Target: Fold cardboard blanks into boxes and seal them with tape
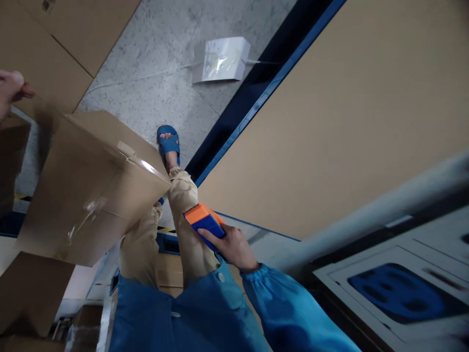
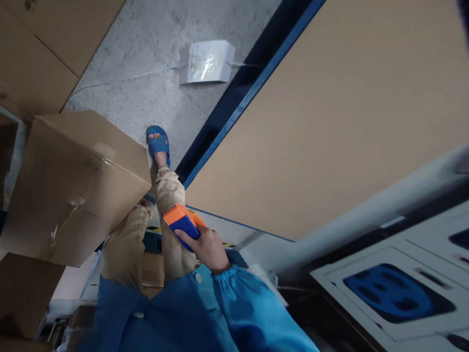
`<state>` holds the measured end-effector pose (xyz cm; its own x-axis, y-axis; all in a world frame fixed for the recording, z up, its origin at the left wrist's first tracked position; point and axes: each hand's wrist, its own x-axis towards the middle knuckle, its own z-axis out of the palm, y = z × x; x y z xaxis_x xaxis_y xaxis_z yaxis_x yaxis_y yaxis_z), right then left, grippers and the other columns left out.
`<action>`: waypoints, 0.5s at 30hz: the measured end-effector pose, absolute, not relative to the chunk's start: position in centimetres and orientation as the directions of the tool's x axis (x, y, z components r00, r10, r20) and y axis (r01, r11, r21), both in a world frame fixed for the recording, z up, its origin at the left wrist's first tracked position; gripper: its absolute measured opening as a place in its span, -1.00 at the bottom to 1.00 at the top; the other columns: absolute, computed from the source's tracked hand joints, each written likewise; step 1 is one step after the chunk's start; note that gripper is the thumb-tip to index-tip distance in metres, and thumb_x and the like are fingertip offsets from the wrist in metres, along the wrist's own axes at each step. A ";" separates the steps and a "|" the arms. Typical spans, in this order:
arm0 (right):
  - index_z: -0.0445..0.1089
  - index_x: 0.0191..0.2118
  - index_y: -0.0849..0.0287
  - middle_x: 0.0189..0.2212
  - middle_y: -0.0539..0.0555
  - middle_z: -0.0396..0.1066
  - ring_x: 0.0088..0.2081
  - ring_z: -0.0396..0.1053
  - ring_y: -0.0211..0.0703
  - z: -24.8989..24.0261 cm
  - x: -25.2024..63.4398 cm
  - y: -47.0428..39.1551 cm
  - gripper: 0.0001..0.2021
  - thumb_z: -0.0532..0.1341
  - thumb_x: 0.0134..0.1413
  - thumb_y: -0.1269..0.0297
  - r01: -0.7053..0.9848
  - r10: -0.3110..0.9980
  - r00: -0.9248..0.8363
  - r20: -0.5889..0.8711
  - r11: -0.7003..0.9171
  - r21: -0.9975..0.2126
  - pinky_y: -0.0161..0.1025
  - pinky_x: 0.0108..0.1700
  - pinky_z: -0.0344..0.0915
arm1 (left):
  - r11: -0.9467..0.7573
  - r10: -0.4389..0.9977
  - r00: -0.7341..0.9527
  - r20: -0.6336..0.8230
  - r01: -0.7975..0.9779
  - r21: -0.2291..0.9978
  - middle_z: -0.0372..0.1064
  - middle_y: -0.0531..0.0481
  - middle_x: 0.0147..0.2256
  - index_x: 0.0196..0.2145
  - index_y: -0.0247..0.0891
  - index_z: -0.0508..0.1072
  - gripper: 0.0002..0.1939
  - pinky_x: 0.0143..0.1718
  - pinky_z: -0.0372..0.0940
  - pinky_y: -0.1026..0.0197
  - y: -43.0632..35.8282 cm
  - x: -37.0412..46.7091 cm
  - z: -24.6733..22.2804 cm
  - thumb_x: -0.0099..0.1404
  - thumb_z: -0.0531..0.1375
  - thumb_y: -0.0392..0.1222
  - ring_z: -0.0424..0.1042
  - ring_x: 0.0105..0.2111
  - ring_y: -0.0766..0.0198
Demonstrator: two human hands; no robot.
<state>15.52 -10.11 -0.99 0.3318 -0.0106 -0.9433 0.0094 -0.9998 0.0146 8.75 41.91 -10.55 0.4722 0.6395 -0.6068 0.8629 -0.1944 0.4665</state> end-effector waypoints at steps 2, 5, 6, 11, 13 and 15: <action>0.41 -0.41 0.09 -0.58 0.09 0.44 -0.46 0.44 0.02 -1.3 15.6 -10.3 -0.53 0.18 -0.05 -0.27 0.019 -0.005 0.343 -0.939 -1.000 0.012 -0.21 -0.41 0.19 | -0.195 0.643 0.460 -0.613 0.872 0.450 0.46 0.11 0.08 -0.03 -0.22 0.50 -0.41 0.17 0.24 0.06 41.6 8.9 -10.9 0.23 0.23 0.32 0.42 0.04 0.16; 0.44 -0.35 0.10 -0.54 0.09 0.47 -0.46 0.45 0.00 -2.0 15.7 -10.3 -0.52 0.18 -0.01 -0.27 0.042 -0.007 0.327 -0.945 -0.999 0.022 -0.21 -0.40 0.20 | -0.183 0.621 0.481 -0.619 0.857 0.482 0.47 0.13 0.06 -0.04 -0.19 0.51 -0.41 0.18 0.25 0.05 41.5 8.8 -12.1 0.21 0.24 0.32 0.42 0.05 0.15; 0.44 -0.34 0.11 -0.52 0.09 0.49 -0.44 0.46 0.01 -2.4 15.8 -10.2 -0.52 0.17 0.01 -0.26 0.051 -0.005 0.321 -0.947 -0.998 0.023 -0.22 -0.39 0.21 | -0.169 0.611 0.485 -0.626 0.852 0.496 0.48 0.14 0.05 -0.05 -0.19 0.52 -0.42 0.18 0.25 0.05 41.5 8.7 -12.6 0.20 0.25 0.32 0.42 0.05 0.15; 0.46 -0.21 0.15 -0.36 0.16 0.55 -0.26 0.52 0.06 -5.2 16.2 -9.2 -0.57 0.21 0.11 -0.16 0.134 -0.035 0.340 -0.940 -0.987 0.085 -0.23 -0.30 0.24 | -0.063 0.627 0.479 -0.614 0.817 0.573 0.58 0.12 -0.17 -0.25 -0.31 0.56 -0.55 0.11 0.34 0.03 40.9 8.4 -15.7 0.15 0.35 0.17 0.44 -0.24 0.32; 0.47 -0.20 0.17 -0.33 0.19 0.56 -0.24 0.53 0.06 -6.2 16.3 -8.6 -0.57 0.21 0.15 -0.15 0.158 -0.061 0.327 -0.943 -0.980 0.119 -0.23 -0.29 0.24 | -0.041 0.614 0.477 -0.629 0.814 0.579 0.59 0.15 -0.23 -0.28 -0.30 0.55 -0.57 0.11 0.36 0.01 40.5 8.2 -16.8 0.16 0.35 0.16 0.40 -0.31 0.37; 0.48 -0.19 0.19 -0.32 0.20 0.56 -0.23 0.53 0.06 -7.1 16.3 -7.9 -0.55 0.20 0.17 -0.16 0.167 -0.079 0.312 -0.947 -0.977 0.136 -0.24 -0.29 0.25 | -0.029 0.594 0.465 -0.657 0.828 0.560 0.58 0.19 -0.19 -0.22 -0.26 0.54 -0.54 0.14 0.35 0.00 40.1 8.0 -17.7 0.16 0.34 0.21 0.40 -0.27 0.35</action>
